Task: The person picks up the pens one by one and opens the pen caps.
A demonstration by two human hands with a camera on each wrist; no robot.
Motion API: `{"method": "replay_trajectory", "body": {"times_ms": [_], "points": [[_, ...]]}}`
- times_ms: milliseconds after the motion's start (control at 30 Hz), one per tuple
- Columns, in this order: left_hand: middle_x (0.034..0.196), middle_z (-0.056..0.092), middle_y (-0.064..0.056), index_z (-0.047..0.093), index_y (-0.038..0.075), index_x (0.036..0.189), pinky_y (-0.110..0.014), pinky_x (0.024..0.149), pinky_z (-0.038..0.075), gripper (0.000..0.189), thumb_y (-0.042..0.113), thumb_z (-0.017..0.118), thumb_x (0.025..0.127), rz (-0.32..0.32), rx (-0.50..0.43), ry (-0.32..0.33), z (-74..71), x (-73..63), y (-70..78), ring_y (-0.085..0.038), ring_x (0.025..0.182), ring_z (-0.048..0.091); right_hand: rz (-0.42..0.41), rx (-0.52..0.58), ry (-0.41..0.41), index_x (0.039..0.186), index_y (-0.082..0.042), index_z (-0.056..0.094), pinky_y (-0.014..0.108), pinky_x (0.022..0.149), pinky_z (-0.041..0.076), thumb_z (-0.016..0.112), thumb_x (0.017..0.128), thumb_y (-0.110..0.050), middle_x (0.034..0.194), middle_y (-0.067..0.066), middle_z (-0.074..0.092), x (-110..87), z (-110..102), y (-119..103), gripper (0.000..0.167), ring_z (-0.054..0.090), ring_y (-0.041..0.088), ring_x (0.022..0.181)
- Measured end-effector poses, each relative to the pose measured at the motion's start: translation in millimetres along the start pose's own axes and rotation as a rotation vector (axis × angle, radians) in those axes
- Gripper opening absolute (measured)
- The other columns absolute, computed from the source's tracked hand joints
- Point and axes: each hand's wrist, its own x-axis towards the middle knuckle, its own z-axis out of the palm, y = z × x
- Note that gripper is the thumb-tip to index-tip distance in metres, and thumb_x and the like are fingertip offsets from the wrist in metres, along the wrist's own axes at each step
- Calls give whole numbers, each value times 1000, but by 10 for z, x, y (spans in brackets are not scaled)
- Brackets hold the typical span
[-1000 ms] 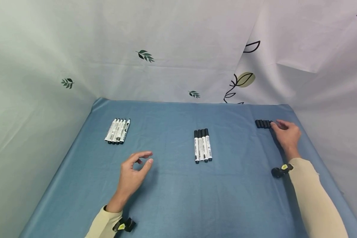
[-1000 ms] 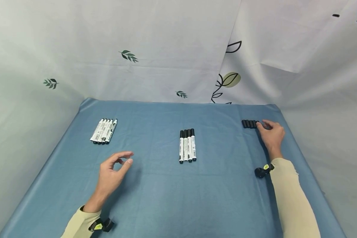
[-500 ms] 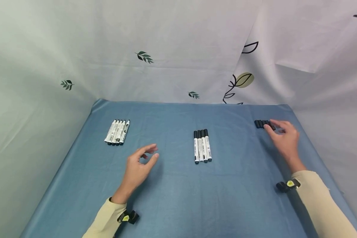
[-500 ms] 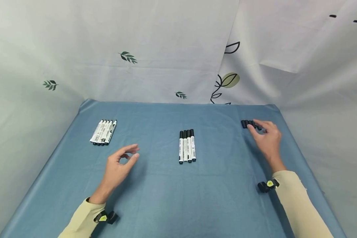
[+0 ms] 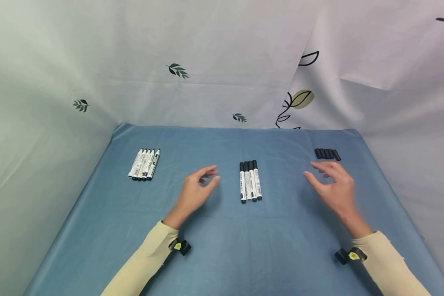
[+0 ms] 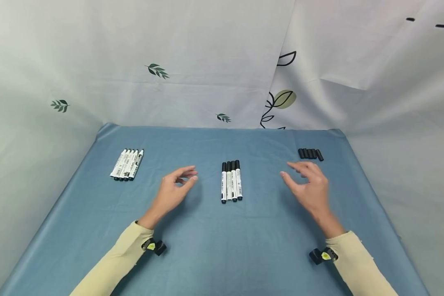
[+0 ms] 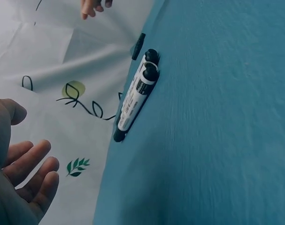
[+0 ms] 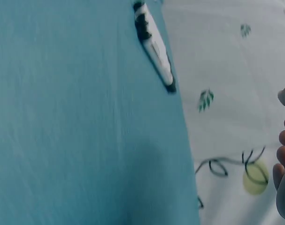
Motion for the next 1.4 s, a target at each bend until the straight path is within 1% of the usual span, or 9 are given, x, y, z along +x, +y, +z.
{"method": "replay_trajectory", "body": {"times_ms": [200,333,500,633,733,900,1033,1167,1400], "points": [[115,75,0,67,10,134,-38,84,55,43,34,71,98,-94,7,-63,187,176,28,-16,104,68,-78,51,-10,106,-4,80,12,86,39,89,66,-4,99,13,74,-100,76,-204,40,61,16,95],[115,74,-1,66,9,135,-39,85,56,48,38,72,97,-130,17,-112,317,262,19,-18,102,68,-117,79,-24,105,-4,81,13,91,39,88,68,-7,98,13,74,-148,99,-326,38,62,26,94],[116,74,-3,67,7,135,-39,87,56,53,40,75,94,-153,37,-174,473,321,-6,-20,102,68,-165,112,-42,104,-4,81,12,90,42,84,78,-23,96,11,74,-195,126,-454,32,63,26,92],[116,74,-4,69,8,132,-38,88,55,53,41,78,92,-167,52,-210,578,338,-25,-19,101,68,-179,121,-54,103,-4,81,12,88,43,78,87,-39,95,8,75,-242,152,-530,38,65,23,90],[114,75,-4,71,9,130,-38,86,55,51,40,79,91,-166,66,-219,644,336,-44,-19,98,67,-180,123,-69,103,-5,81,14,85,45,77,89,-42,95,7,75,-280,169,-575,40,66,21,89],[111,74,-5,70,9,130,-41,87,54,54,44,78,90,-154,121,-242,743,319,-83,-22,100,67,-174,130,-90,103,-6,81,16,80,47,79,87,-36,95,5,74,-337,190,-622,34,66,20,87],[109,74,-6,70,8,131,-43,89,54,57,46,79,89,-164,155,-243,795,315,-99,-24,102,68,-166,133,-101,104,-7,81,15,79,48,84,82,-25,96,4,74,-369,206,-649,28,67,18,86],[106,73,-5,70,8,130,-42,85,54,58,46,81,87,-183,178,-229,809,318,-95,-23,97,67,-152,133,-110,104,-7,81,16,78,48,86,76,-15,96,3,74,-385,220,-666,30,67,16,86],[105,73,-5,71,9,130,-39,80,54,57,44,82,86,-190,190,-235,799,319,-77,-21,92,66,-138,146,-117,105,-7,81,16,77,48,87,74,-8,96,3,74,-391,229,-674,32,66,16,85]]}}
